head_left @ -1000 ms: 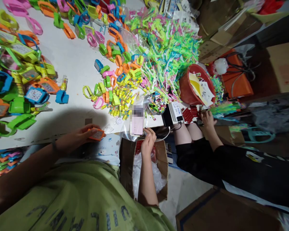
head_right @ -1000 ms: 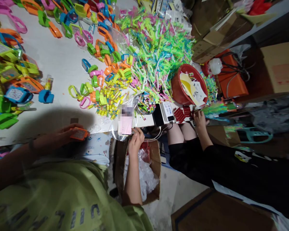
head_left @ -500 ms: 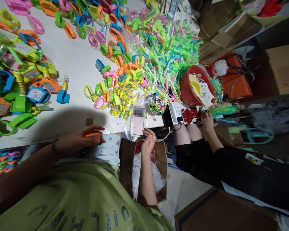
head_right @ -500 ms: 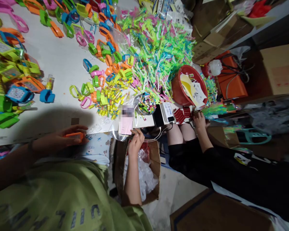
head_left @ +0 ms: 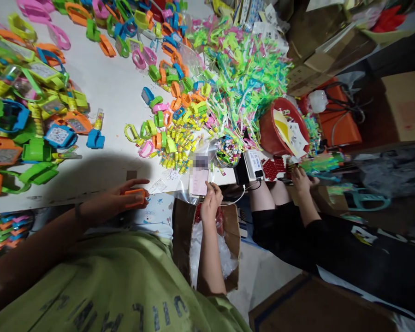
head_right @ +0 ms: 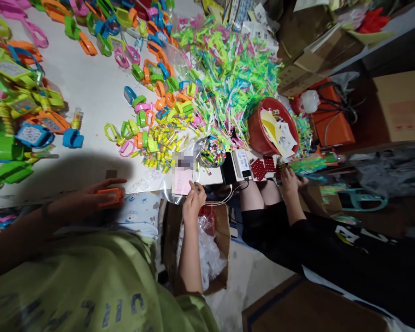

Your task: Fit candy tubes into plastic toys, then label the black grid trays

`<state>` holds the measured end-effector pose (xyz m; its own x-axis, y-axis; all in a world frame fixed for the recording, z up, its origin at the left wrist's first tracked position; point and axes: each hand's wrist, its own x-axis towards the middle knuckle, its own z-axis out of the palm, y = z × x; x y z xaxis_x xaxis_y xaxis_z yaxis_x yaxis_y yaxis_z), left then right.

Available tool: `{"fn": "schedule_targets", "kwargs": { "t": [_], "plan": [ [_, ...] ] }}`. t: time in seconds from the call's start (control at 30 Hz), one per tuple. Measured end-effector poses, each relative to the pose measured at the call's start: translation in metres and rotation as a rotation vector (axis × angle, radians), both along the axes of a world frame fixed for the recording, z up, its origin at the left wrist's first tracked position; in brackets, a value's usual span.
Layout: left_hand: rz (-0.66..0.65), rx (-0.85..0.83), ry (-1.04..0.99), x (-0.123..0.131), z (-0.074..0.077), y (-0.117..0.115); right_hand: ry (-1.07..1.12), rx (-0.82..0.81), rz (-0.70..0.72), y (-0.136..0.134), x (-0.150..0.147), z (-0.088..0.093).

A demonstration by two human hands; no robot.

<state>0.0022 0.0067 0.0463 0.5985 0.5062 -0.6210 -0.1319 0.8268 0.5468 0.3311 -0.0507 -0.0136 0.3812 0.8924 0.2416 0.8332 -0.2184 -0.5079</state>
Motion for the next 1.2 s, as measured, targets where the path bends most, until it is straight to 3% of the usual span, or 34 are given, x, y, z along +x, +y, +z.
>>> {"fn": "schedule_targets", "kwargs": {
  "t": [0.3,0.63,0.9,1.2],
  "plan": [
    [-0.088,0.052,-0.068,-0.013,-0.007,-0.004,-0.008,0.055,-0.008,0.004,-0.003,0.004],
    [-0.069,0.056,-0.033,-0.015,-0.010,-0.004,-0.019,0.109,-0.077,-0.007,0.004,0.014],
    [-0.166,0.105,0.006,-0.013,0.001,-0.001,-0.039,0.038,-0.038,-0.003,0.006,0.011],
    [-0.163,0.130,-0.025,-0.015,0.005,0.000,-0.051,-0.092,-0.025,0.018,0.004,0.009]
  ]
}}
